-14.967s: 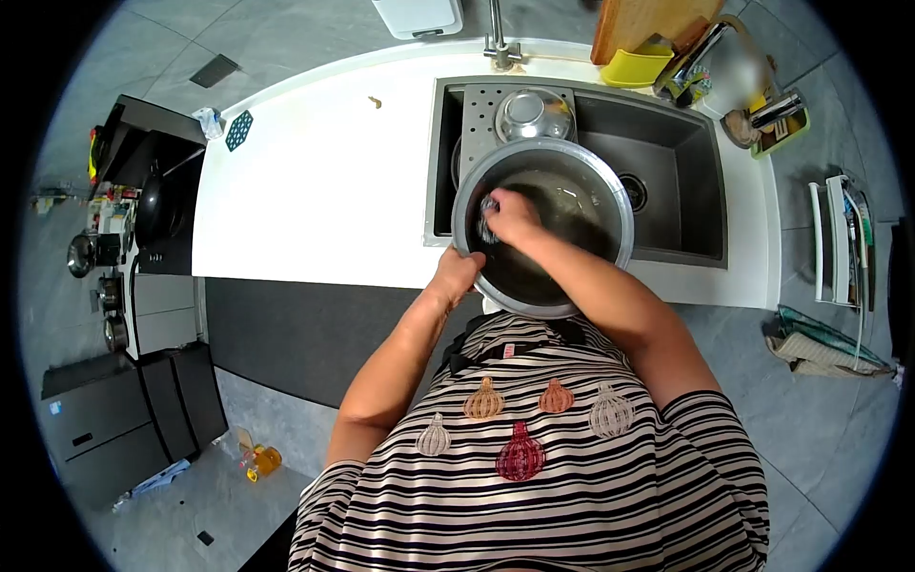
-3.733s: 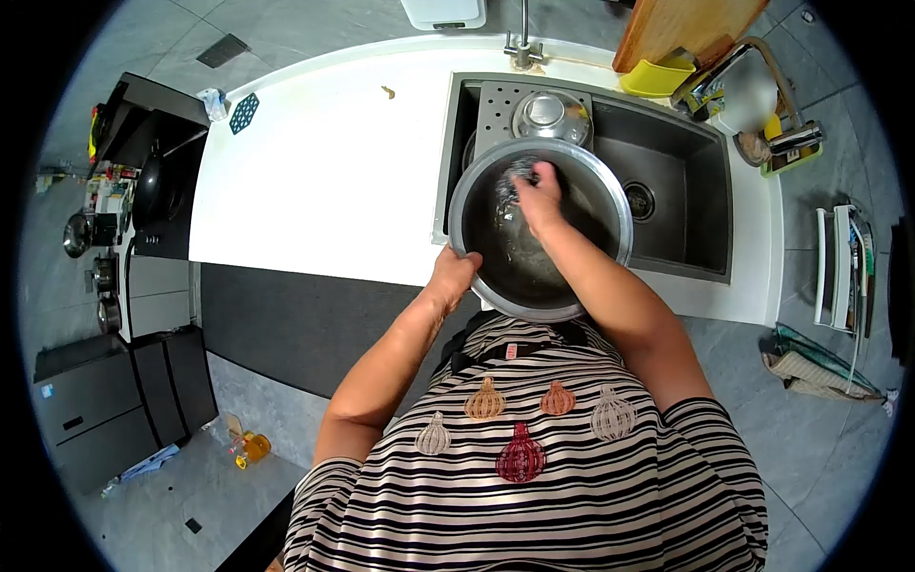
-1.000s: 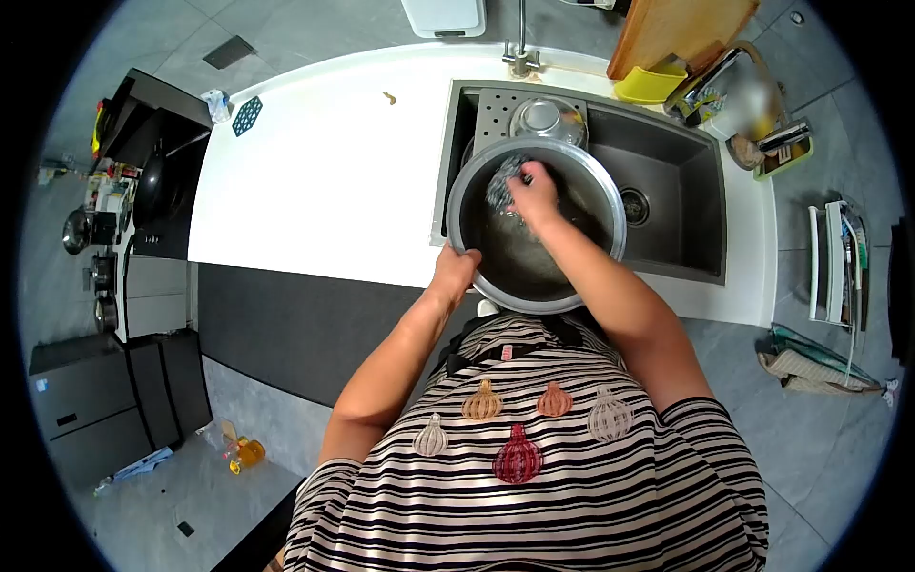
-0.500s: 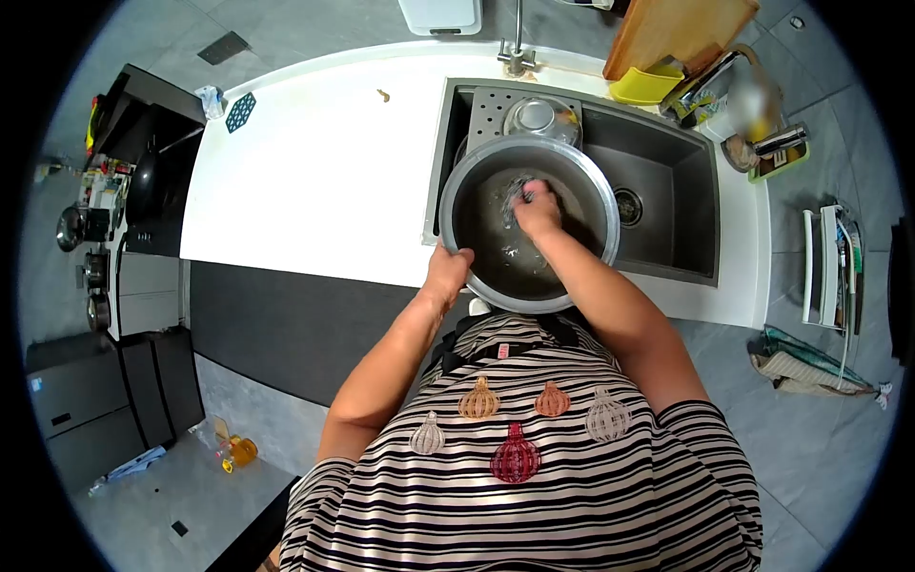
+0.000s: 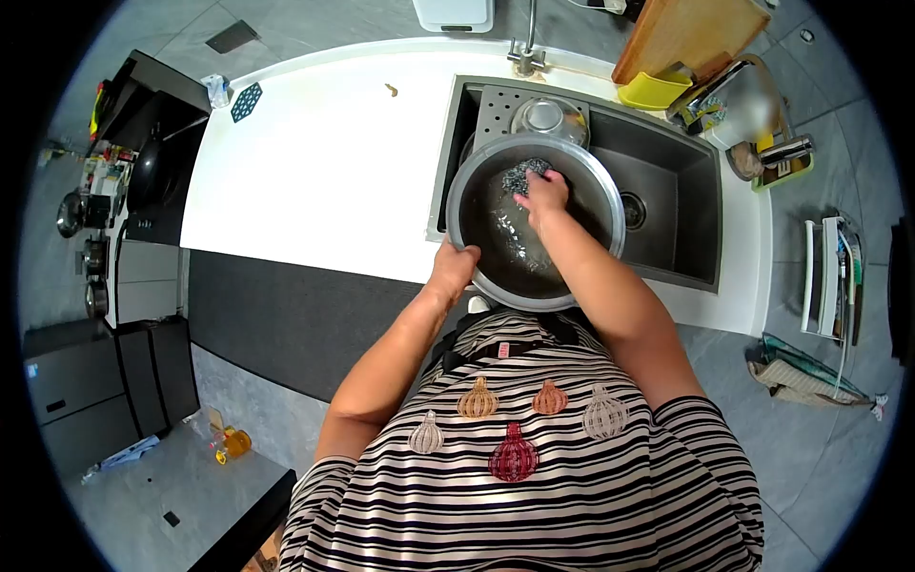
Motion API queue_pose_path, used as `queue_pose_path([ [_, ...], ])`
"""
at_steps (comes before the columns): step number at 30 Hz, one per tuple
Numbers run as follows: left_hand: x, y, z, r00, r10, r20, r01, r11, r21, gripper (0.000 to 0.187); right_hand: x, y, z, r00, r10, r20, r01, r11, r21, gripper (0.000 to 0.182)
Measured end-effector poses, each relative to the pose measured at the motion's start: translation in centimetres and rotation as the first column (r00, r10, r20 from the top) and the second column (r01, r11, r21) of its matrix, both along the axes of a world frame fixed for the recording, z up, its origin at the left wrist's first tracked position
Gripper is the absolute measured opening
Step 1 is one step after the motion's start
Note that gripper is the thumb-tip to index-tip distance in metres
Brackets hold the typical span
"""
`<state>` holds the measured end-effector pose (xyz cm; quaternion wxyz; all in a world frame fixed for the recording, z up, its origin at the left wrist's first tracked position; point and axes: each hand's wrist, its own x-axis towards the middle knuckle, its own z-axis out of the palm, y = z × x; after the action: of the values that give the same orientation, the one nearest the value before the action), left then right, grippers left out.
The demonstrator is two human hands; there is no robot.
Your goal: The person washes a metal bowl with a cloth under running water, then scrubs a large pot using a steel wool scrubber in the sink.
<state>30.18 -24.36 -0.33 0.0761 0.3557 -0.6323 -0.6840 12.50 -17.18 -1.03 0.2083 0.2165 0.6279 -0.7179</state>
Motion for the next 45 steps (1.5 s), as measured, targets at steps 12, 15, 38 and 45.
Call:
queue_pose_path([
  [12,-0.2,0.1,1.7,0.992,-0.064,0.111,0.057,0.996,0.067,0.046,-0.3,-0.2,-1.8,0.999,0.015,-0.044,-0.015,1.000,0.013,0.023],
  [15,-0.4,0.7,2.2,0.996,-0.024,0.081,0.018,0.997,0.075,0.047,2.0,1.0,0.5,0.980,0.197,-0.003,-0.193,0.962,0.194,0.029],
  [38,-0.3,0.0,1.5,0.987,-0.073,0.141,0.067,0.997,0.045,0.043,-0.4,0.1,-0.8,0.993,-0.098,0.066,0.088,0.986,0.145,0.028],
  [45,-0.4,0.1,2.4,0.976,-0.115,0.184,0.120,0.993,-0.014,0.044,2.3,0.6,1.4,0.064,0.997,-0.037,-0.648,0.070,0.758,0.027],
])
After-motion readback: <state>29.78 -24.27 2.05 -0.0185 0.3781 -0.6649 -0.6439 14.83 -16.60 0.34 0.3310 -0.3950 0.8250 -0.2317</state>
